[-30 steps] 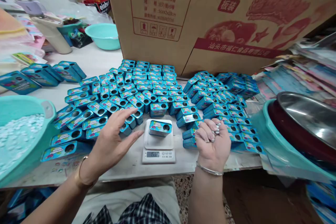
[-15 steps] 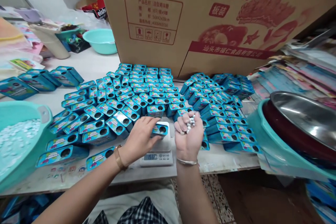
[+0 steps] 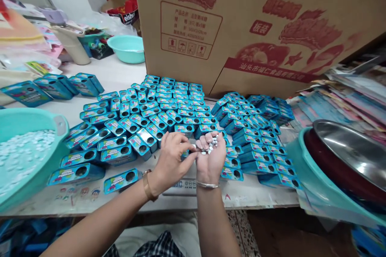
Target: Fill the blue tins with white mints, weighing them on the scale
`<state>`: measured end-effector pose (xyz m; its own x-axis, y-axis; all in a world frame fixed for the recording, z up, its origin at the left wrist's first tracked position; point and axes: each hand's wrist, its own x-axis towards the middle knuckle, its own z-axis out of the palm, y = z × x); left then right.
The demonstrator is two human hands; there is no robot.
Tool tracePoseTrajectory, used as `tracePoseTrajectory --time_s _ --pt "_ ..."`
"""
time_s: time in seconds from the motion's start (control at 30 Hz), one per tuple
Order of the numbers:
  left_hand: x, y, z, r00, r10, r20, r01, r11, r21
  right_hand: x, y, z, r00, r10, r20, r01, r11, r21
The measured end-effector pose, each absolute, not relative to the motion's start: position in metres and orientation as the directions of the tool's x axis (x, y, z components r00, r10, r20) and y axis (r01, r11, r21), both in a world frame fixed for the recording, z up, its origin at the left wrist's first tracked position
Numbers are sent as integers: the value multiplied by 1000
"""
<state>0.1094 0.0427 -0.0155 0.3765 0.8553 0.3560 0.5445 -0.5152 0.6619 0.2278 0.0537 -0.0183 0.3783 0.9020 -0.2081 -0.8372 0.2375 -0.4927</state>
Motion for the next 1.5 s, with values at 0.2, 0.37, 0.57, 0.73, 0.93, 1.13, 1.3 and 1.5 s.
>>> tracePoseTrajectory --time_s 0.2,0.37,0.57,0.73,0.93,1.13,1.3,1.5 --pt "128 43 -9 394 866 308 581 -494 646 222 50 -14 478 854 -203 -782 310 -540" --pt "126 42 -9 429 834 348 507 -541 671 233 49 -17 352 913 -205 -881 249 -403" --pt "114 45 -13 397 851 345 579 -524 625 253 47 -23 258 946 -198 -941 200 -273" --pt "107 48 -21 470 830 299 657 -555 509 269 43 -23 307 940 -147 -924 258 -281" --pt "101 40 -29 564 805 186 713 -588 381 275 32 -22 282 949 -142 -917 223 -332" --pt "21 -21 32 449 868 212 718 -492 492 289 20 -24 256 959 -124 -881 179 -438" --pt "-77 -86 45 282 947 152 877 -319 358 280 19 -27 242 964 -113 -880 170 -443" --pt "-134 -96 6 60 972 227 964 -115 239 249 22 -17 163 976 -144 -910 92 -405"
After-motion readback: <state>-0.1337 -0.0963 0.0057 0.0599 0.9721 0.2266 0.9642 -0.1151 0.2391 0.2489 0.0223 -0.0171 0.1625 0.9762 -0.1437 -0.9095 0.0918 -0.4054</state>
